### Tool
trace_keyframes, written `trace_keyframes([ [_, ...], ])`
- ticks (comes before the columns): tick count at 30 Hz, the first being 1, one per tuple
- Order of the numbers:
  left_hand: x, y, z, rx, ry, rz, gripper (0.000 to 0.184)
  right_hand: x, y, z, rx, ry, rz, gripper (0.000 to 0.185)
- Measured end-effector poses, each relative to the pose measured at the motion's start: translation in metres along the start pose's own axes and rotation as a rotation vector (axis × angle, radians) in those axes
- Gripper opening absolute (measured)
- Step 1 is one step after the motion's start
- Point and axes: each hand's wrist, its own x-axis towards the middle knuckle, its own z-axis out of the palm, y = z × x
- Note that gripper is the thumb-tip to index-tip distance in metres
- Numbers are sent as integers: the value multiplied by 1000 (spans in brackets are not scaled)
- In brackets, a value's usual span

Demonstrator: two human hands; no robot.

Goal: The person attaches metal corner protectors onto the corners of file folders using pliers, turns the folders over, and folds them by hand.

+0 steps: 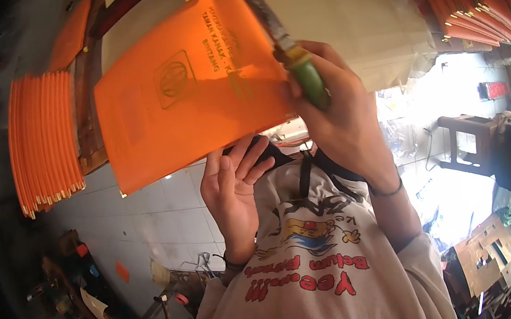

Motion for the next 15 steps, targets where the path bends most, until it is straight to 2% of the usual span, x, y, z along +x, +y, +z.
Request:
trace_keyframes([
  [3, 6, -1, -1, -102, -158, -93, 55, -29, -3, -25, -35, 39, 216, 9],
  [8, 13, -8, 7, -153, -300, -135, 58, -76, 2, -48, -175, 65, 398, 12],
  [9, 13, -7, 11, -156, -310, -143, 58, -85, 5, -49, -49, 79, 473, 10],
  [15, 6, 11, 10, -322, -406, -230, 57, -112, 4, -47, -20, 36, 579, 20],
])
